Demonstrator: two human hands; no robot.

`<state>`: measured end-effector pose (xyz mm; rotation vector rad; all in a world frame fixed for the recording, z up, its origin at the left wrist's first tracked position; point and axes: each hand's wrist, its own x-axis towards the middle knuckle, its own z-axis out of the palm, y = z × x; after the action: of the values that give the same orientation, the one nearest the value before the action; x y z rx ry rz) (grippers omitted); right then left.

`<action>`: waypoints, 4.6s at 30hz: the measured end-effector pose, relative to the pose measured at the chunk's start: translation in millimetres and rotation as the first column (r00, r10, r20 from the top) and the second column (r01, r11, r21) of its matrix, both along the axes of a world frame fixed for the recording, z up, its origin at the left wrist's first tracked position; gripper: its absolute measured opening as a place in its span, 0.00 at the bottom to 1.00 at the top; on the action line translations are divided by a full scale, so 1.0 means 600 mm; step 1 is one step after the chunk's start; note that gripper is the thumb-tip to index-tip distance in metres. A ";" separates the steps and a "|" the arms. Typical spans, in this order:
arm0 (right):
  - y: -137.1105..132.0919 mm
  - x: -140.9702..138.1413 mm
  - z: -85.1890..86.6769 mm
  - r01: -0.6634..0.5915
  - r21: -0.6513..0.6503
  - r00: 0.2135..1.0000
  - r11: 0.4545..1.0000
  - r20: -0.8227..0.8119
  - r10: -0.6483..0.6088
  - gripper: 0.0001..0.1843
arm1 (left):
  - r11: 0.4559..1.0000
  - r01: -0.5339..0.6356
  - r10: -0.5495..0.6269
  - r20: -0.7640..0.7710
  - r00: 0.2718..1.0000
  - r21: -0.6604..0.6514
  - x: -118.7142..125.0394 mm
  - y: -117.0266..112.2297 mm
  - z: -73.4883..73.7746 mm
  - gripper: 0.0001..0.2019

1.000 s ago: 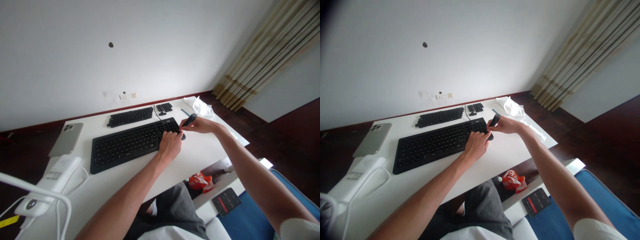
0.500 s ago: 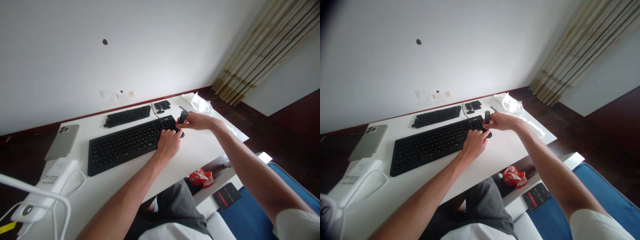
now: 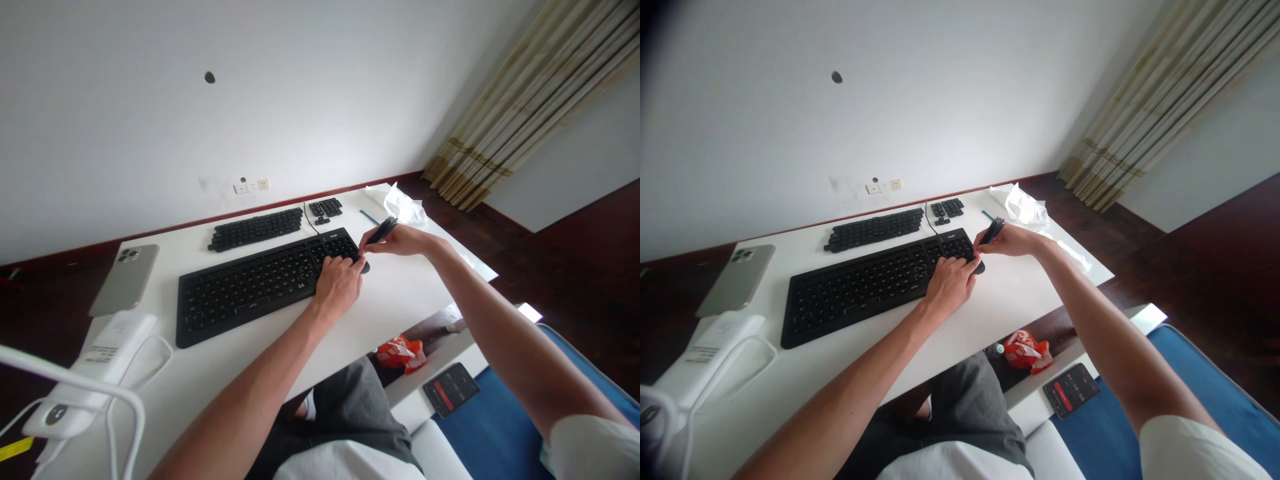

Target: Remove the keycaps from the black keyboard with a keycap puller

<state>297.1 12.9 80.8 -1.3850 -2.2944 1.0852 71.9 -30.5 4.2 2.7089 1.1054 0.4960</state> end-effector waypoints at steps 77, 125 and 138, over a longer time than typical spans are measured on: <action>-0.069 -0.069 -0.143 0.634 0.185 0.744 0.751 -0.412 -0.526 0.24 | 0.997 0.046 -0.048 0.038 0.998 0.070 0.011 0.061 -0.017 0.30; -0.064 -0.050 -0.153 0.932 0.029 0.297 0.361 -0.633 -0.715 0.26 | 0.981 0.194 -0.184 0.232 0.955 -0.019 0.023 0.095 -0.008 0.18; -0.064 -0.050 -0.151 0.917 0.052 0.352 0.395 -0.573 -0.740 0.27 | 0.989 0.138 -0.118 0.292 0.949 -0.050 0.013 0.105 0.017 0.14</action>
<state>267.2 -25.3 -9.9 -1.5887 -0.9963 0.4700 79.7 32.8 14.4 2.5228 0.8473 0.7849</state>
